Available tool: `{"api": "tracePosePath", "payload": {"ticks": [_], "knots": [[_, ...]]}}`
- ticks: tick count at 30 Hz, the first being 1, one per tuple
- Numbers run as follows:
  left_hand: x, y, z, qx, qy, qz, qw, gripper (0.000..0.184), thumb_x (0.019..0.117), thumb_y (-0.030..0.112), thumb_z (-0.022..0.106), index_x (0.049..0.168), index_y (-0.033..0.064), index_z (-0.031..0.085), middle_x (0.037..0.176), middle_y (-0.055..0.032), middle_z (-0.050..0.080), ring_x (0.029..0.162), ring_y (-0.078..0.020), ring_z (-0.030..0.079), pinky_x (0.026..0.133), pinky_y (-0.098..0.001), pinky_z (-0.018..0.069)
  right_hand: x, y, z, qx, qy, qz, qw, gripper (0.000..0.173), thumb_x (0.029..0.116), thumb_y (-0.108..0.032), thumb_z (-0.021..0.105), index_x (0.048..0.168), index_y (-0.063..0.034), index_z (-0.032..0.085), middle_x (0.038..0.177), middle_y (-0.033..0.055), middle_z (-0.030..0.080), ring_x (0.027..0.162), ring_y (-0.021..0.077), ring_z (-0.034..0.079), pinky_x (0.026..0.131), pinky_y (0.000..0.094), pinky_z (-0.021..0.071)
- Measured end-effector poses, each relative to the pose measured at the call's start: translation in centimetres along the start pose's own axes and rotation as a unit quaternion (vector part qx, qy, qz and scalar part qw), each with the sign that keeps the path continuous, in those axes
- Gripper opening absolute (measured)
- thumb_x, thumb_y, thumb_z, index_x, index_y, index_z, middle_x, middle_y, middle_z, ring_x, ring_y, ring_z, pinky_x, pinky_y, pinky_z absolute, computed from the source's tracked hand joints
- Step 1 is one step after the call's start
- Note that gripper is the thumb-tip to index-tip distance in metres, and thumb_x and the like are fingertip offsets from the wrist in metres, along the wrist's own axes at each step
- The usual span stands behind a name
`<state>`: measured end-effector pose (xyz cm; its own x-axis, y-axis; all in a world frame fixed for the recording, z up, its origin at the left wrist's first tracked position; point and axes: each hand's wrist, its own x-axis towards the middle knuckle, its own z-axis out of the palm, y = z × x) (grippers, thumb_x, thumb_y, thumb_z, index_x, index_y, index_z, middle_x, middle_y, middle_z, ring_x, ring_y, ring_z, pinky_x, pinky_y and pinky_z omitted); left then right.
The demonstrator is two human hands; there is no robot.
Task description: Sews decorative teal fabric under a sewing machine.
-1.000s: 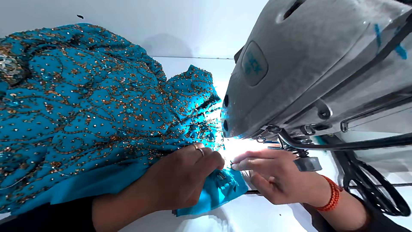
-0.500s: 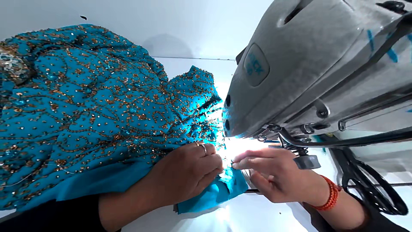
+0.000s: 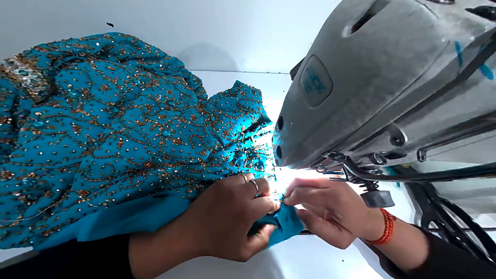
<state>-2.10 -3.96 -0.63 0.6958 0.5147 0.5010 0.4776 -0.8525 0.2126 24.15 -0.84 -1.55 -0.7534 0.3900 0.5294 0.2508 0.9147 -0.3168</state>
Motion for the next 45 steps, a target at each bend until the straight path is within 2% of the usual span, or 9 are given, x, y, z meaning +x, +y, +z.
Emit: {"api": "tracePosePath", "payload": {"ticks": [5,10,13,17,25,31,36,41,45], "knots": [[0.2,0.2,0.7,-0.015,0.047,-0.039,0.998,0.022,0.0969,0.027,0.057,0.090,0.0195,0.077,0.093,0.0044,0.070,0.084,-0.0062,0.065,0.069,-0.0187,0.0520,0.1,0.0,-0.1,0.010,0.001,-0.012,1.000,0.036,0.0999,-0.030,0.042,0.096,-0.0097,0.072,0.092,0.0039,0.071,0.091,0.0076,0.065,0.080,0.0206,0.0504],[0.4,0.4,0.8,0.014,0.061,-0.035,0.997,0.028,0.1013,0.029,0.053,0.085,0.0179,0.073,0.086,0.0051,0.068,0.076,-0.0067,0.061,0.063,-0.0196,0.0468,0.6,-1.0,-0.2,0.001,0.003,0.020,1.000,0.056,0.1009,-0.060,0.047,0.093,-0.0106,0.072,0.091,0.0021,0.070,0.086,0.0040,0.064,0.075,0.0190,0.0512],[0.6,0.5,0.9,0.035,0.067,-0.027,0.997,0.029,0.1025,0.028,0.052,0.088,0.0170,0.074,0.079,0.0040,0.065,0.071,-0.0092,0.060,0.060,-0.0218,0.0456,0.9,-1.3,0.0,-0.037,0.011,0.038,0.999,0.033,0.0961,-0.044,0.059,0.087,-0.0151,0.073,0.086,-0.0023,0.070,0.077,0.0006,0.063,0.067,0.0158,0.0496],[0.7,0.6,0.6,0.076,0.064,0.001,0.995,0.029,0.1037,0.024,0.050,0.088,0.0135,0.072,0.078,0.0002,0.068,0.074,-0.0135,0.064,0.065,-0.0248,0.0507,0.8,-0.9,-0.1,-0.027,0.009,0.041,0.999,0.023,0.0944,-0.026,0.055,0.087,-0.0153,0.073,0.080,-0.0051,0.067,0.071,-0.0029,0.057,0.065,0.0121,0.0457],[0.8,0.6,0.6,0.088,0.061,0.007,0.994,0.030,0.1030,0.027,0.051,0.086,0.0120,0.071,0.075,-0.0012,0.064,0.071,-0.0151,0.064,0.064,-0.0259,0.0517,0.3,-0.3,-0.3,0.022,0.012,0.042,0.999,0.019,0.0992,-0.026,0.057,0.098,-0.0149,0.072,0.075,-0.0075,0.064,0.069,-0.0068,0.055,0.065,0.0089,0.0460],[0.6,0.4,0.5,0.056,0.036,-0.009,0.998,0.023,0.0914,0.032,0.057,0.091,0.0165,0.074,0.078,0.0021,0.061,0.071,-0.0109,0.060,0.058,-0.0228,0.0469,0.1,0.2,-0.8,0.018,-0.019,0.017,1.000,0.023,0.1008,-0.023,0.054,0.101,-0.0154,0.076,0.097,-0.0054,0.072,0.091,-0.0042,0.063,0.081,0.0117,0.0509],[0.5,0.1,0.6,0.039,0.042,0.007,0.998,0.024,0.0967,0.027,0.054,0.094,0.0204,0.077,0.076,0.0030,0.059,0.067,-0.0090,0.055,0.055,-0.0213,0.0425,-0.2,0.3,-1.2,-0.005,-0.027,-0.005,1.000,0.024,0.1014,-0.022,0.053,0.102,-0.0169,0.077,0.100,-0.0036,0.073,0.098,0.0004,0.065,0.086,0.0161,0.0524],[0.2,0.1,0.4,0.031,0.031,0.032,0.999,0.025,0.0991,0.024,0.054,0.091,0.0199,0.077,0.085,0.0024,0.067,0.079,-0.0103,0.062,0.070,-0.0234,0.0514,-0.8,0.1,-1.3,-0.075,-0.016,-0.047,0.996,0.026,0.1005,-0.021,0.050,0.104,-0.0164,0.076,0.098,0.0012,0.073,0.093,0.0062,0.067,0.082,0.0186,0.0527],[0.3,0.1,0.3,0.038,0.027,0.040,0.998,0.027,0.0995,0.024,0.052,0.095,0.0193,0.079,0.085,0.0011,0.068,0.079,-0.0125,0.063,0.067,-0.0243,0.0497,-1.0,0.1,-1.3,-0.087,0.007,-0.047,0.995,0.029,0.1006,-0.021,0.046,0.094,-0.0144,0.073,0.087,0.0009,0.071,0.080,0.0070,0.065,0.068,0.0194,0.0502]]}}
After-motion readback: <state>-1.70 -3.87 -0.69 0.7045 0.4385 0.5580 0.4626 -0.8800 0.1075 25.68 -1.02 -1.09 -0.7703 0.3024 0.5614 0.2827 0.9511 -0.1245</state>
